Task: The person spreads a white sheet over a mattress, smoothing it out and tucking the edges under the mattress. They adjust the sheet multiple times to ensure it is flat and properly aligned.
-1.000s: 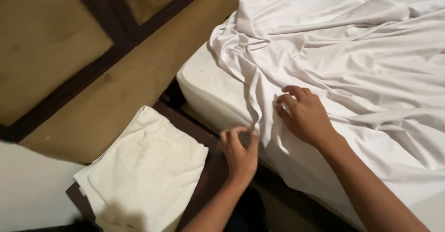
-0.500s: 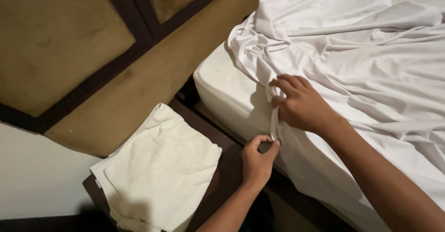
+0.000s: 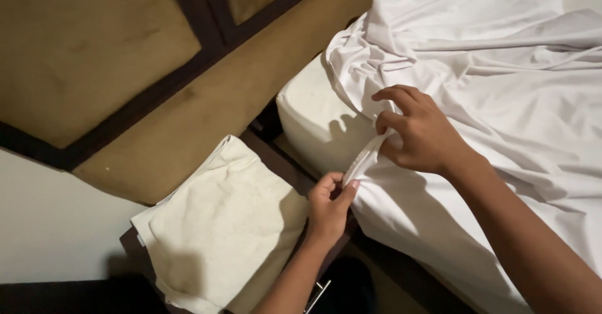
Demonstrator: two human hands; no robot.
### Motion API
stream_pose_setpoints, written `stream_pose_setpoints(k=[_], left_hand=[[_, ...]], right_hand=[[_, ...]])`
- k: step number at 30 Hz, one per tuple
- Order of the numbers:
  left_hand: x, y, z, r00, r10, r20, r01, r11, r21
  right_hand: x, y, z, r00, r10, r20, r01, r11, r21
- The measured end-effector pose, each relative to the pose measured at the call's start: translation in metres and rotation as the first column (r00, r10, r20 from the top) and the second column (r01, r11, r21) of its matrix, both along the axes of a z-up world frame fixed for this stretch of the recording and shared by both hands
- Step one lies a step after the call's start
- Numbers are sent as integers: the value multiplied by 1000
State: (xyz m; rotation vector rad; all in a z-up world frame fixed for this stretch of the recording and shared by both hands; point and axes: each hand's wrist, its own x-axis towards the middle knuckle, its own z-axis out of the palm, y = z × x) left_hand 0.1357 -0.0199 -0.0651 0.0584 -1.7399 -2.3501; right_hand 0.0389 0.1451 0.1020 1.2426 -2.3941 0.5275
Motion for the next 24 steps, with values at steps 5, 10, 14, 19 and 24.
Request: stream_pose_setpoints(k=[5,10,14,19,24], left_hand=[[6,-20,3,997,63,40,-59,994,-90],[5,-53,5,986,169,-3,-169,982,-90],[4,-76,3,974,222,47,-213,965,-151],[3,-89,8,955,269,124,-239,947,-216],[5,-103,38,952,40,303,139,827,-545]], right_hand=[[-8,-21,0,993,103,55,-104,994,34],[-24,-43,-6,971,99,217,-107,994,27],[-53,-54,-26,968,104,229,-134,983,122],[-99,-52,-57,999,36,7,-36,954,299],[-115,-43,-47,998,-61,-22,64,878,475]])
